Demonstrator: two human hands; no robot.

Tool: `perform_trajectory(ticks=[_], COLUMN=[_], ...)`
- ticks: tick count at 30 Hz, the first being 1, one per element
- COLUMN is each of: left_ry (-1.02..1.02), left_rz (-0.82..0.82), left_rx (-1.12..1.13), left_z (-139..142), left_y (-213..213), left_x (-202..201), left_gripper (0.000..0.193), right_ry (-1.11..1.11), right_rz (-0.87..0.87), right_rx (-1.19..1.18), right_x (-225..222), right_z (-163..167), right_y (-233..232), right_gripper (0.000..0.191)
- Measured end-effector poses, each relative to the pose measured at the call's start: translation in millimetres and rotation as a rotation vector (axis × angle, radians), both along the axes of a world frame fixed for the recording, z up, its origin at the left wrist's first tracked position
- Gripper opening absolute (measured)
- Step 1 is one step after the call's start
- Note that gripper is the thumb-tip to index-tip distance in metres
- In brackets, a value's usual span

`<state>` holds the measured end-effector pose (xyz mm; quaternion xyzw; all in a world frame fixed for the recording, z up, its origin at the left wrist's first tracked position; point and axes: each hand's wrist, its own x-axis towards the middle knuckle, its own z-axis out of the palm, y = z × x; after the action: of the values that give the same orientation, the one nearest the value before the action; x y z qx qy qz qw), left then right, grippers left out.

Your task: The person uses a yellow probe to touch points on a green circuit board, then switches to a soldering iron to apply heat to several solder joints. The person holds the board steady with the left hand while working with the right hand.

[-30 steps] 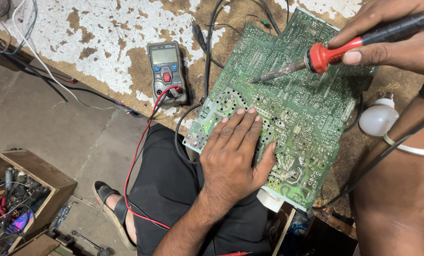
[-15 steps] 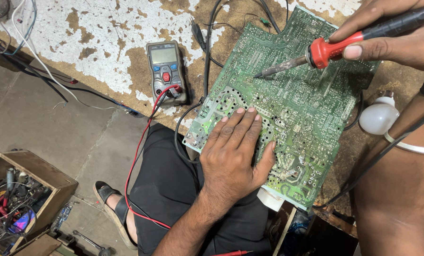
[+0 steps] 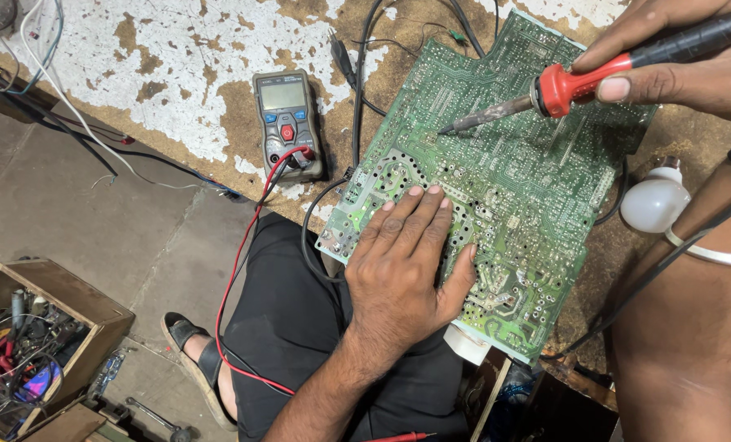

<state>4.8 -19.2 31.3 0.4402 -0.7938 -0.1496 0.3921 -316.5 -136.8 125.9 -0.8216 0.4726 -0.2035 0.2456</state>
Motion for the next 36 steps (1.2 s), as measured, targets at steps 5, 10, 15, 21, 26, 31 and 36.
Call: perform_trajectory(ticks=[5, 10, 15, 21, 26, 31, 36], left_ry=[-0.001, 0.002, 0.003, 0.003, 0.004, -0.003, -0.002], left_rz=[0.000, -0.001, 0.001, 0.002, 0.001, 0.004, 0.004], left_rx=[0.000, -0.001, -0.002, 0.000, 0.002, 0.003, 0.002], left_z=[-0.8, -0.8, 0.2, 1.5, 2.2, 2.3, 0.5], left_y=[-0.4, -0.3, -0.5, -0.8, -0.4, -0.7, -0.7], left_x=[-0.5, -0.4, 0.0, -0.5, -1.2, -1.9, -2.0], left_gripper=[0.041, 0.041, 0.041, 0.041, 0.042, 0.042, 0.042], right_ry=[0.031, 0.035, 0.009, 0.045, 0.057, -0.063, -0.201], right_rz=[0.058, 0.091, 0.075, 0.075, -0.067, -0.133, -0.254], right_rx=[-0.038, -0.015, -0.005, 0.016, 0.110, 0.181, 0.310], right_x=[-2.2, -5.4, -5.2, -6.7, -3.6, 3.0, 9.9], right_z=[-3.3, -3.9, -5.6, -5.1, -5.8, -1.2, 0.1], right_y=[-6.2, -9.1, -7.7, -8.4, -2.1, 0.3, -1.3], right_gripper=[0.022, 0.023, 0.023, 0.023, 0.024, 0.029, 0.028])
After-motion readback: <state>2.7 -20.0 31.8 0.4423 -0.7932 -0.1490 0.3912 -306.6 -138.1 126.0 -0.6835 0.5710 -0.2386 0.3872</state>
